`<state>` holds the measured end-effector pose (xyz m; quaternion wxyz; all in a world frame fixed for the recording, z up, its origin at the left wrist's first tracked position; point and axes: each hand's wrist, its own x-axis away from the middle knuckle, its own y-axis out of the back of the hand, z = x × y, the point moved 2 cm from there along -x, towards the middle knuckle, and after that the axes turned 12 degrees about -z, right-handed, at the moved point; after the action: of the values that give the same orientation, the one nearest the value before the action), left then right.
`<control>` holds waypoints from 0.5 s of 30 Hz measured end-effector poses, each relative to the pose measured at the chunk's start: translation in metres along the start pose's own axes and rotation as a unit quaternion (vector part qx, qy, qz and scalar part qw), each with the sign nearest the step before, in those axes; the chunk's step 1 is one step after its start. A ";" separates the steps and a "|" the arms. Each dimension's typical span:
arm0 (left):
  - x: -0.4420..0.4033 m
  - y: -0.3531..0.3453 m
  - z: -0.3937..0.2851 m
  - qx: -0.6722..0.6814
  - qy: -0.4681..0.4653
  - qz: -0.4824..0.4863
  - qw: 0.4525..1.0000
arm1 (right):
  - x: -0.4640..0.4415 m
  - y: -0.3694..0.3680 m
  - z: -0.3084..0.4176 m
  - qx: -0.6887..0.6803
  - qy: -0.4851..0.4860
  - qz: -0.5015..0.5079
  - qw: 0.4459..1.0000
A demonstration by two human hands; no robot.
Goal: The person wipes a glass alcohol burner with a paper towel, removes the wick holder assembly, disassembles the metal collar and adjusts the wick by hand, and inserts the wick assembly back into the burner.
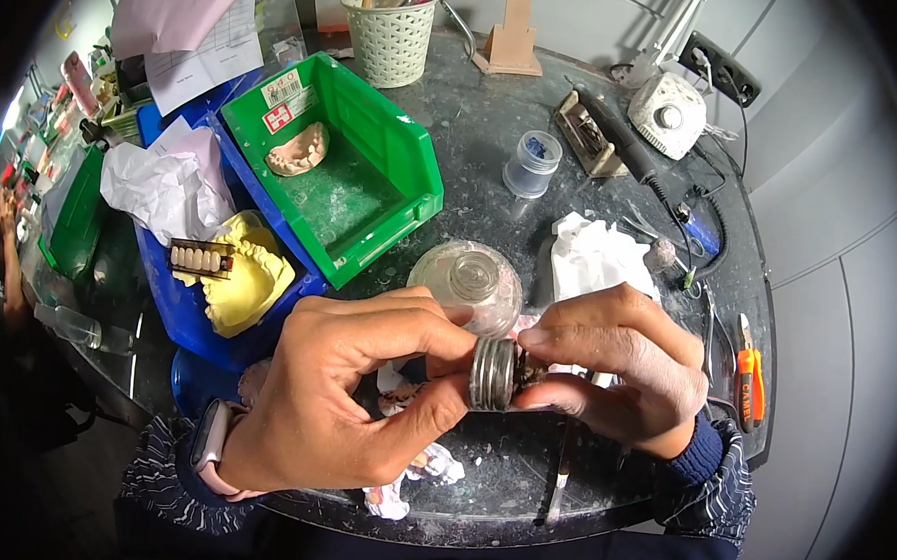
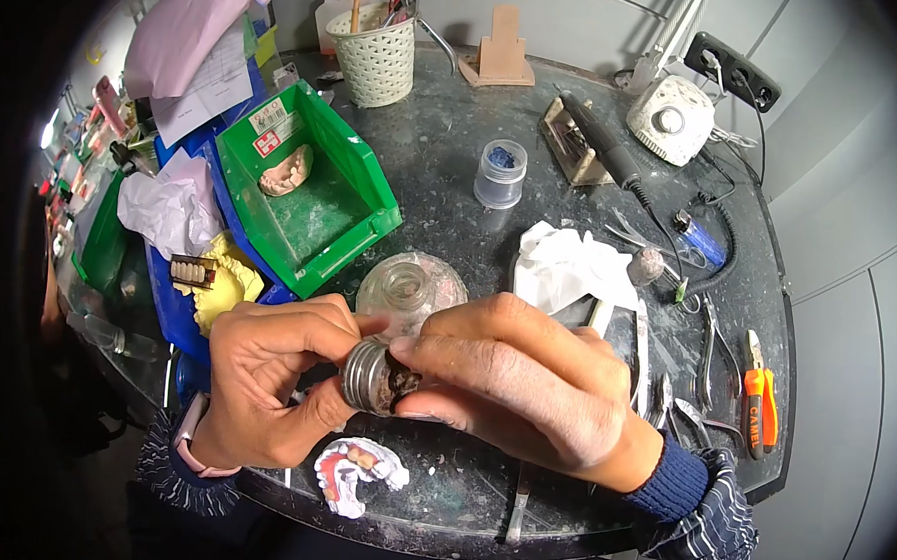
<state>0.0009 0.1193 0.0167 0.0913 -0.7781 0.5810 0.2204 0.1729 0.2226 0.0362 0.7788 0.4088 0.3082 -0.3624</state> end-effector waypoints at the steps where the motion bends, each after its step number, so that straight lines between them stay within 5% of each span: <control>1: 0.001 0.000 0.000 0.001 0.006 0.001 1.000 | 0.000 0.001 0.002 0.016 0.001 0.013 1.000; 7: 0.004 -0.003 -0.003 0.026 0.113 0.020 0.993 | -0.001 0.002 0.005 0.037 0.029 0.029 0.998; 15: 0.002 -0.006 0.000 -0.034 -0.031 -0.006 0.999 | 0.003 0.003 0.004 0.071 0.054 0.012 0.996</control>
<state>0.0072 0.1192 0.0155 0.0839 -0.7773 0.5652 0.2632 0.1774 0.2197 0.0373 0.7345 0.4856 0.3180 -0.3514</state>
